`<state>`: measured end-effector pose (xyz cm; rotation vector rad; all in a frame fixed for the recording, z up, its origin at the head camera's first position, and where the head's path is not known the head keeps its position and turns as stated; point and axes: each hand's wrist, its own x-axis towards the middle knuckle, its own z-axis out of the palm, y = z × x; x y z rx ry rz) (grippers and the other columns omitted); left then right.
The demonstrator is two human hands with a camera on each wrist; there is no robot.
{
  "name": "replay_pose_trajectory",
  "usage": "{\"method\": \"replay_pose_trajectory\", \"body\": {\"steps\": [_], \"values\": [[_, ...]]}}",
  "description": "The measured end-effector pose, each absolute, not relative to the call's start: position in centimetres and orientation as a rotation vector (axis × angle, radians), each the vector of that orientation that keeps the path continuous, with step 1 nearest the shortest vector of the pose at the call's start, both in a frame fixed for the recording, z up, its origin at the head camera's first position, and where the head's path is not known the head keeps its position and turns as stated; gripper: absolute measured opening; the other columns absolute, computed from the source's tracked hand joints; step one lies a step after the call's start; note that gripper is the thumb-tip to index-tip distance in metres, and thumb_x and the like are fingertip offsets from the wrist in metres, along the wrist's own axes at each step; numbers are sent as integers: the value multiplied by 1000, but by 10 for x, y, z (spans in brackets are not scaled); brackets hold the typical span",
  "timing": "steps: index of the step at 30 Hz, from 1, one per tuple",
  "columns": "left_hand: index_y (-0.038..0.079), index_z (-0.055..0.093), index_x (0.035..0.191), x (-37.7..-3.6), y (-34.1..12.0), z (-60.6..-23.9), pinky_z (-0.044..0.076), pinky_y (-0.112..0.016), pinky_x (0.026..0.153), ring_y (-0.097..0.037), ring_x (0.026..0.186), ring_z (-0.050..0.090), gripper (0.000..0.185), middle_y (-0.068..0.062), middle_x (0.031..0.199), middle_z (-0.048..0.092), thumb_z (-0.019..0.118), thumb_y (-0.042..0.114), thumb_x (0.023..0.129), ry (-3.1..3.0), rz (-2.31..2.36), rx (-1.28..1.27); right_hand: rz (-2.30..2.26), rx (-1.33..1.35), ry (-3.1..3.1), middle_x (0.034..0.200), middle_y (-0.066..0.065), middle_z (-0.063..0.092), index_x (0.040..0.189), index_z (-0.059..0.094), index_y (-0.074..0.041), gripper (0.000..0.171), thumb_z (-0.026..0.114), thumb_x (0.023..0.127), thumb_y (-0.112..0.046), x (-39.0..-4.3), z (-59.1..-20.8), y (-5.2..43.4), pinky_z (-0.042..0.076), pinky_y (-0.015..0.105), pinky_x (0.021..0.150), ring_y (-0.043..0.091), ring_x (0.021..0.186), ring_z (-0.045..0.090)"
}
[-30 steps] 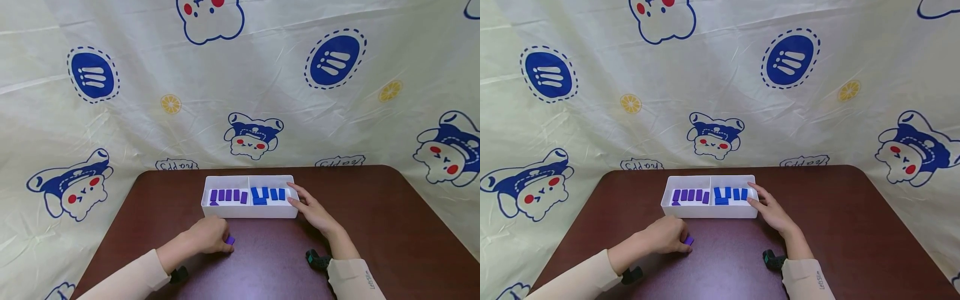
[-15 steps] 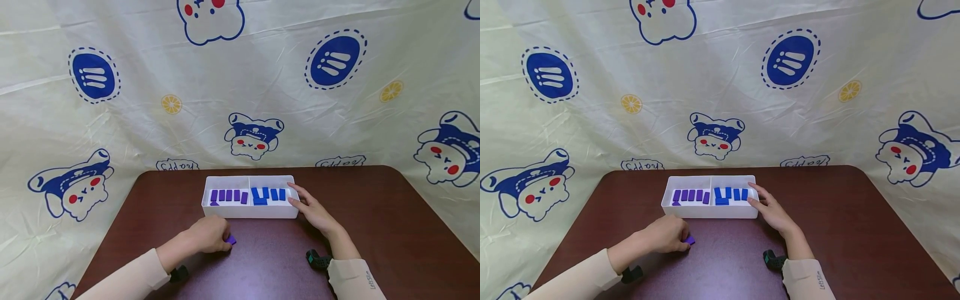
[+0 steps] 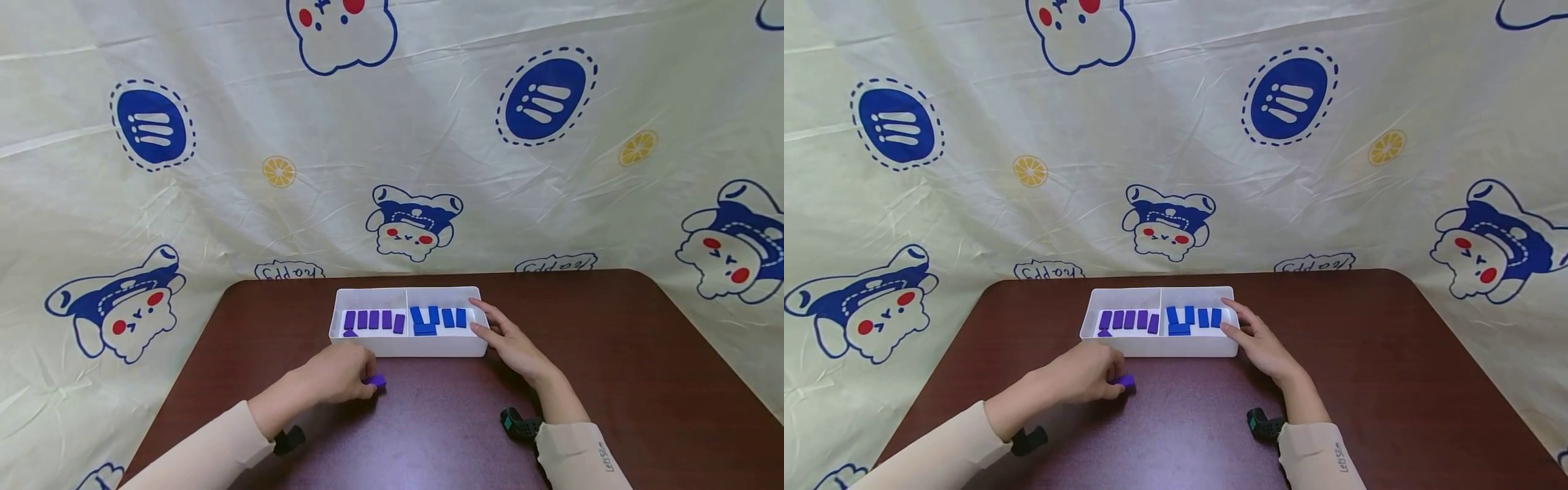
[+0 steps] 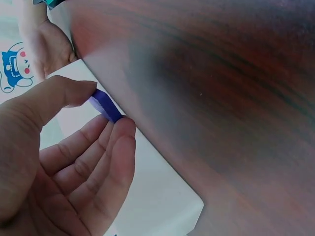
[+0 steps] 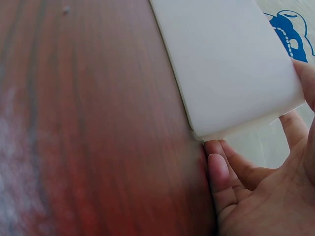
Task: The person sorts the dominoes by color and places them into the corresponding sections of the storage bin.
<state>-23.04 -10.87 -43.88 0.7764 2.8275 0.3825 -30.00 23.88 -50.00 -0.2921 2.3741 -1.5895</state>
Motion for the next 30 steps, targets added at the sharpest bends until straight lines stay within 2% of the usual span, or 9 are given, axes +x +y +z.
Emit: {"method": "replay_pose_trajectory", "body": {"steps": [7,12,17,20,24,30], "values": [[12,76,92,-234,-114,-434,45,-21,56,-5,63,52,18,9,72,62,82,29,88,2831,387,831,-1576,-282,2371,164,20,30,163,26,-40,66,55,105,-48,-301,-500,237,41,63,111,40,140,41],[17,75,88,-240,-117,-426,46,-23,56,-5,64,53,14,11,70,62,82,28,87,2851,399,873,-1570,-281,2381,166,19,29,163,26,-41,65,55,105,-48,-300,-500,238,40,64,111,40,141,40],[18,77,95,-249,-117,-411,50,-25,66,-7,74,58,15,8,81,70,81,31,88,2905,358,851,-1539,-281,2408,167,19,27,163,26,-42,66,55,105,-51,-301,-500,239,40,64,110,40,141,39],[18,78,99,-256,-117,-402,50,-27,67,-9,77,60,18,6,87,72,81,33,89,2959,337,826,-1532,-270,2413,167,18,26,163,25,-42,67,54,104,-53,-302,-500,239,39,65,112,41,143,39],[18,80,101,-268,-118,-395,49,-27,64,-10,77,59,19,6,88,72,81,33,90,2988,353,806,-1523,-247,2419,168,17,25,163,25,-43,67,53,103,-56,-301,-500,239,38,65,114,41,144,38],[14,80,105,-287,-119,-397,50,-29,70,-12,81,60,20,4,90,73,80,29,92,2951,414,796,-1517,-235,2420,167,17,25,163,24,-43,68,54,103,-57,-301,-502,237,39,65,114,41,143,38]]}}
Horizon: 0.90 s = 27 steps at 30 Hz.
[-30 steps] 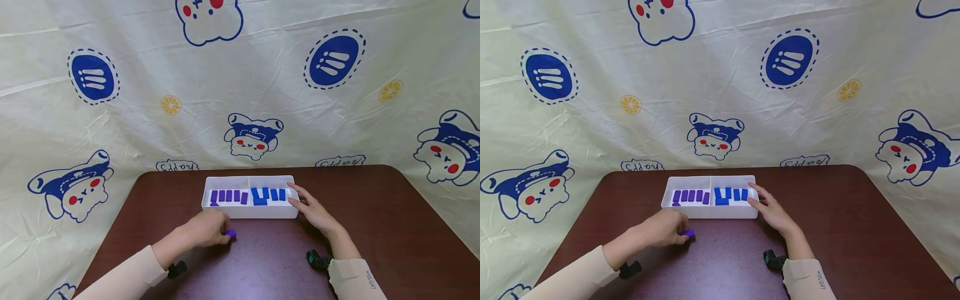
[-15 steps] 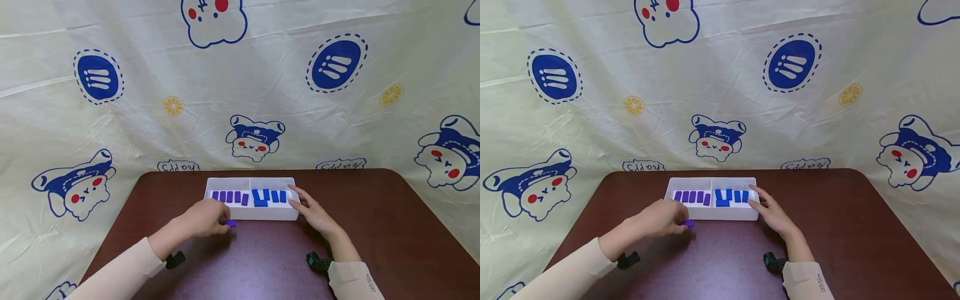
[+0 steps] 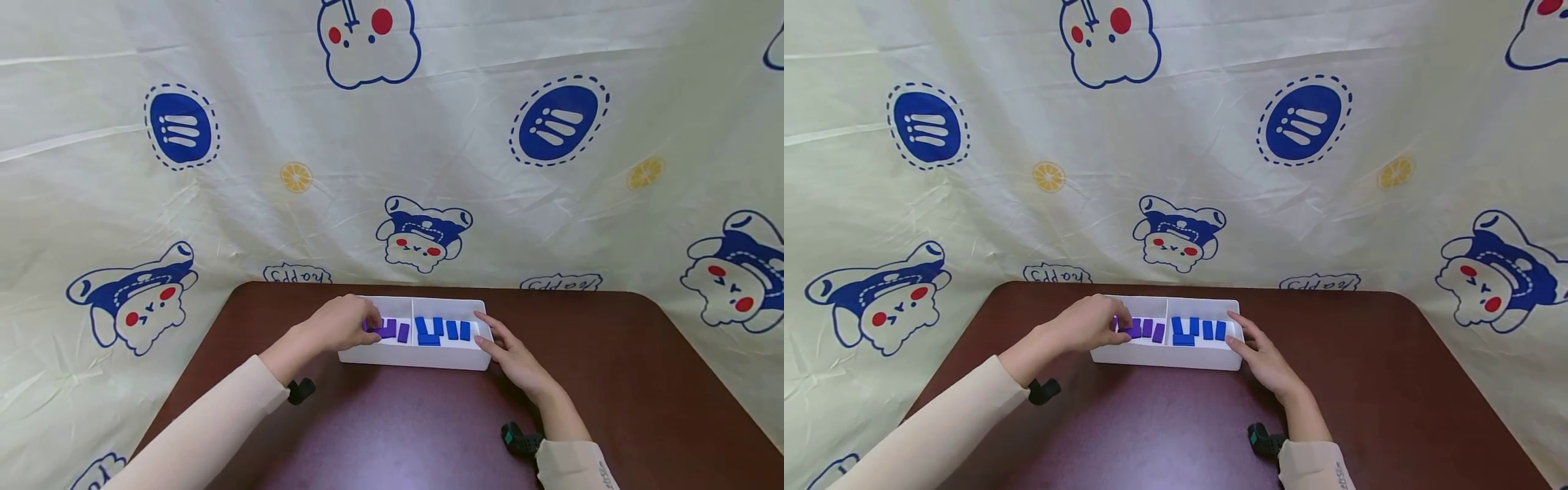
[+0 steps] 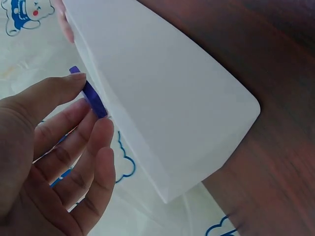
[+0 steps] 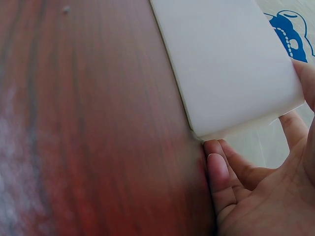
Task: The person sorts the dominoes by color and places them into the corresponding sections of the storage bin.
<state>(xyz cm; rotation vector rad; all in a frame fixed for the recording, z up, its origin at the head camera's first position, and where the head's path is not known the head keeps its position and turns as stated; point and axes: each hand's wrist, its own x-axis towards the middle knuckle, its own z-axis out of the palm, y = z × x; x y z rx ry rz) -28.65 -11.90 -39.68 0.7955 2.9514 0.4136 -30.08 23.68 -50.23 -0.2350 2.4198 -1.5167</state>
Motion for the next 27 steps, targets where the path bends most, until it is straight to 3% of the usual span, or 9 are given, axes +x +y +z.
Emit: {"method": "replay_pose_trajectory", "body": {"steps": [12,24,27], "values": [[18,82,94,-315,-118,-415,51,-30,73,-10,80,59,13,6,91,74,83,29,88,2939,305,764,-1523,-243,2417,168,19,24,163,24,-42,67,53,104,-54,-300,-503,236,34,69,115,43,145,36],[23,83,82,-328,-112,-430,51,-28,68,-6,71,56,3,13,75,71,85,24,84,2906,221,854,-1545,-245,2413,166,19,27,163,25,-40,67,55,105,-51,-300,-502,236,38,65,114,41,142,39],[23,81,76,-331,-112,-434,48,-26,65,-6,67,52,8,13,70,69,83,20,84,2878,210,879,-1541,-235,2415,166,18,28,163,25,-40,67,54,104,-53,-300,-503,235,39,64,114,40,141,40]]}}
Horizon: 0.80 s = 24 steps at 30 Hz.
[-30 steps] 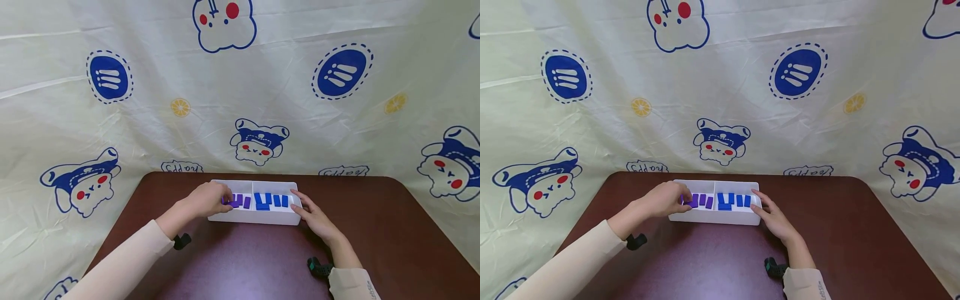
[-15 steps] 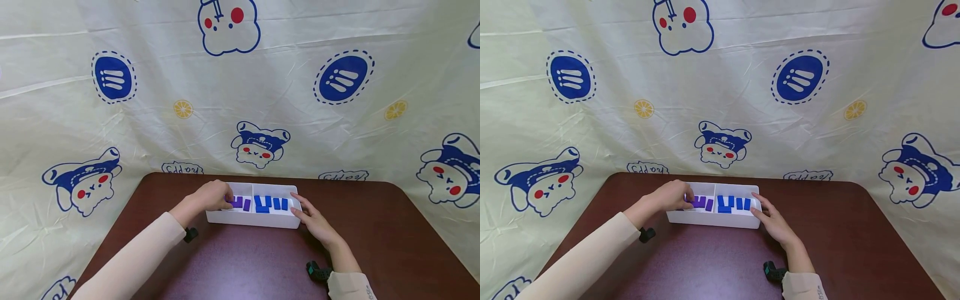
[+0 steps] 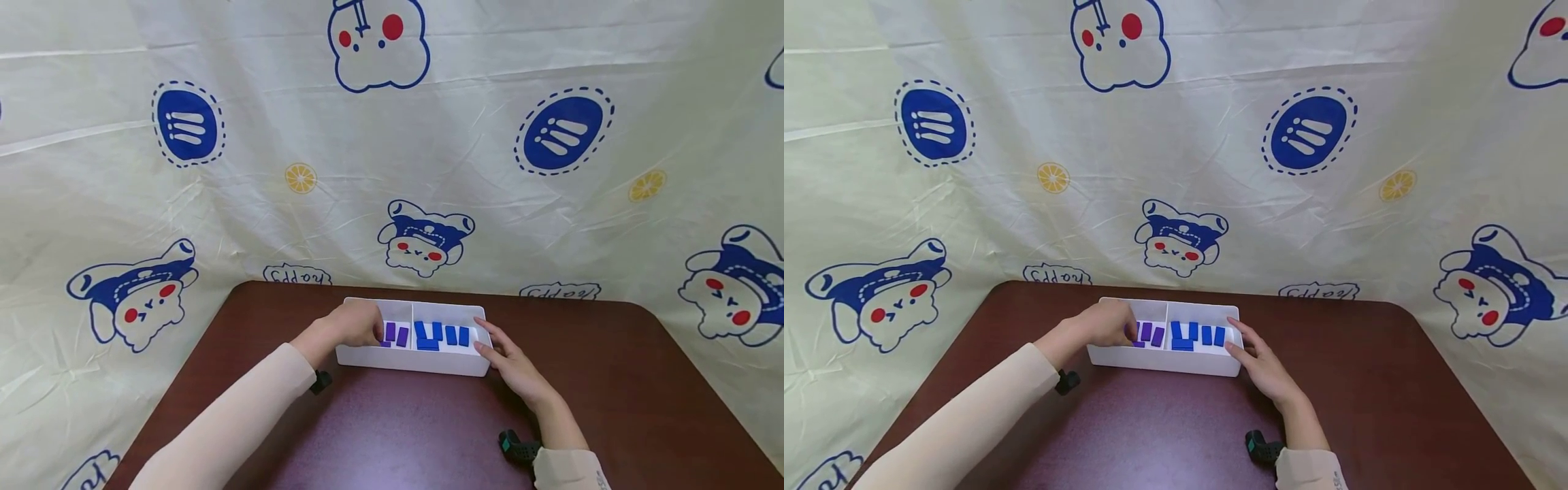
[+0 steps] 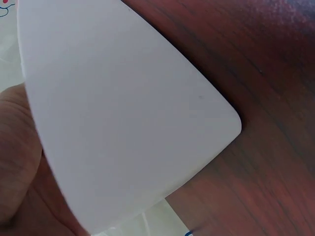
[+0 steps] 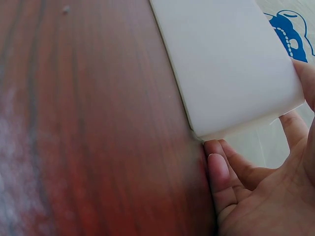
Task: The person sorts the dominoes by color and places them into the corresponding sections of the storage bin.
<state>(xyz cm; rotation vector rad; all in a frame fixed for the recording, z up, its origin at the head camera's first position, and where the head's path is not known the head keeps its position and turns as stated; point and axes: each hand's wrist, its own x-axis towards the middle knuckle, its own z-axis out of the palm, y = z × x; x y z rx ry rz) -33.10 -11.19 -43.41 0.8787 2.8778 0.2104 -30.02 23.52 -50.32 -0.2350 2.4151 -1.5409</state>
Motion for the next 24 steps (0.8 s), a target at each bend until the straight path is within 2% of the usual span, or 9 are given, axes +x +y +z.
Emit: {"method": "replay_pose_trajectory", "body": {"steps": [5,9,16,18,21,24], "values": [[22,79,72,-335,-110,-439,43,-23,60,-6,64,48,15,13,66,66,80,15,85,2846,214,871,-1551,-224,2396,165,17,29,162,26,-41,66,54,104,-53,-300,-503,236,39,63,114,39,141,40],[22,80,73,-335,-109,-440,45,-24,62,-6,65,49,13,13,68,69,81,16,85,2843,238,845,-1556,-227,2391,165,18,30,163,26,-39,66,55,104,-52,-300,-504,235,40,62,114,40,141,40],[22,82,85,-325,-117,-436,51,-29,69,-7,74,58,7,12,80,72,83,29,86,2923,315,757,-1568,-229,2388,164,17,31,162,28,-41,64,54,105,-51,-299,-511,235,41,59,114,39,141,41],[20,82,93,-320,-121,-436,52,-31,74,-10,80,60,12,8,88,74,82,31,89,2964,393,741,-1561,-227,2399,164,17,32,162,28,-41,63,54,105,-51,-301,-512,237,42,58,113,39,140,42],[16,80,108,-314,-125,-437,53,-37,90,-17,100,63,22,2,108,75,78,32,93,3028,518,747,-1554,-195,2418,164,17,32,161,29,-43,63,55,104,-52,-301,-514,245,42,57,113,38,140,42],[13,78,117,-309,-130,-440,48,-44,105,-25,119,60,30,-2,122,71,77,31,93,3088,591,791,-1561,-146,2437,165,17,30,160,30,-46,62,55,103,-53,-297,-517,254,41,59,114,38,142,40]]}}
